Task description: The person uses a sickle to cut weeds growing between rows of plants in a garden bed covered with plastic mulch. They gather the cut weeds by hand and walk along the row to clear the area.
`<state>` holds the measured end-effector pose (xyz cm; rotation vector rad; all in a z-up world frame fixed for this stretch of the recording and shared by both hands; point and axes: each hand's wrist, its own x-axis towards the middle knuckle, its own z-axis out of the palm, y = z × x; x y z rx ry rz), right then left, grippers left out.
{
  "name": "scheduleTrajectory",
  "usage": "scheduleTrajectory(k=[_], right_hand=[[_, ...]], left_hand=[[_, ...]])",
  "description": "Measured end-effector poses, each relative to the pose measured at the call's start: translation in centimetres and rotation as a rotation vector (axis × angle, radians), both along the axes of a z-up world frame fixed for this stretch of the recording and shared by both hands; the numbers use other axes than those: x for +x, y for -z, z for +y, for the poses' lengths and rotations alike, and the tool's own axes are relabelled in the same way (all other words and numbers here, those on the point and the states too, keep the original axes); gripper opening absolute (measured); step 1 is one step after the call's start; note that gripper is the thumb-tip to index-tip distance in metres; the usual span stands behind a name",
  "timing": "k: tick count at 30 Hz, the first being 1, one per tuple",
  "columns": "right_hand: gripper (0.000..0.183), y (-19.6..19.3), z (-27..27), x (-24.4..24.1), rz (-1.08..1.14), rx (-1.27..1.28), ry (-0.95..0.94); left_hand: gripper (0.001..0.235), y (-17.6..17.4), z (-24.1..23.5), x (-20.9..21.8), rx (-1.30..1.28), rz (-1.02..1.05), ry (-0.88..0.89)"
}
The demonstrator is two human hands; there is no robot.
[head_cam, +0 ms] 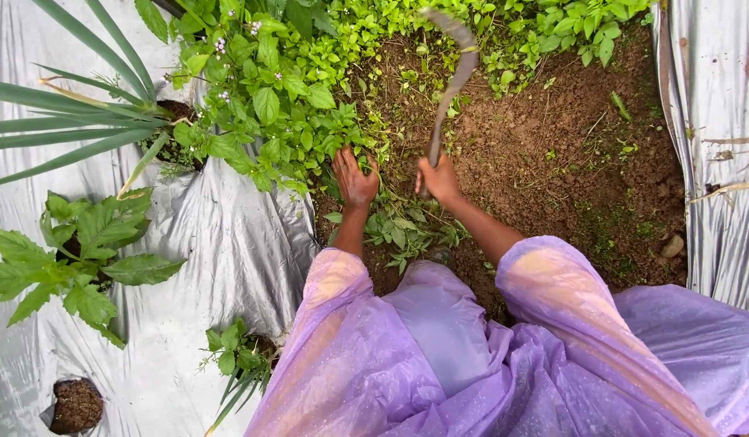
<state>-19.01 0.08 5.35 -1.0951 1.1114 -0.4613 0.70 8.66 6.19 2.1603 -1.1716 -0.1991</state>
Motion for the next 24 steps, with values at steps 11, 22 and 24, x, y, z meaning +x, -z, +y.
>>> scheduleTrajectory(k=[11, 22, 24], right_hand=[[0.072, 1.3, 0.5, -9.6, 0.293, -0.022, -0.714], [0.023, -1.1, -0.3, -4.8, 0.003, -0.032, -0.204], [0.03, 3.6, 3.0, -9.7, 0.062, 0.098, -0.825]], left_hand=[[0.064, 1.1, 0.1, -0.8, 0.27, 0.151, -0.033], [0.055, 4.4, 0.8, -1.8, 0.13, -0.078, -0.14], [0.072, 2.1, 0.9, -2.2, 0.107, -0.099, -0.063]])
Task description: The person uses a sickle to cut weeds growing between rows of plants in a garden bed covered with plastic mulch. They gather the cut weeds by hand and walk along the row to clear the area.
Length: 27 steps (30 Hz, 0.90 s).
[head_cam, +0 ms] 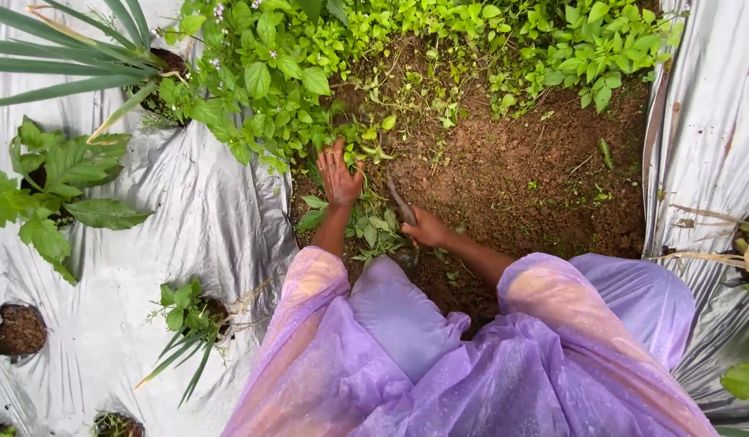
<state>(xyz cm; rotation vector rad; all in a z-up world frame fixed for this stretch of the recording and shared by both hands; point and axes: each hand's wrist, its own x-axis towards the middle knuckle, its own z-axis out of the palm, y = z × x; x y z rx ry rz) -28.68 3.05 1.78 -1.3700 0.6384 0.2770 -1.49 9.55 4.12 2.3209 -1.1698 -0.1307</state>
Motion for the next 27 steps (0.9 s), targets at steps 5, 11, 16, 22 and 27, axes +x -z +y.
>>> scheduleTrajectory(k=[5, 11, 16, 22, 27], right_hand=[[0.058, -0.9, -2.3, -0.8, 0.094, -0.148, 0.004], [0.05, -5.8, -6.0, 4.6, 0.031, -0.179, 0.396], [0.04, -3.6, -1.9, 2.7, -0.152, -0.124, 0.405], [0.054, -4.5, -0.6, -2.0, 0.079, 0.029, -0.086], [0.036, -6.9, -2.2, 1.6, 0.089, -0.203, 0.19]], left_hand=[[0.067, -2.2, 0.1, -0.6, 0.071, -0.064, 0.05], [0.046, -5.7, 1.1, -1.1, 0.086, -0.109, 0.065], [0.054, -6.7, 3.4, -1.7, 0.206, -0.081, 0.096], [0.062, -8.7, 5.1, -2.9, 0.391, -0.077, 0.116], [0.058, -8.4, 6.0, -2.9, 0.333, -0.057, 0.066]])
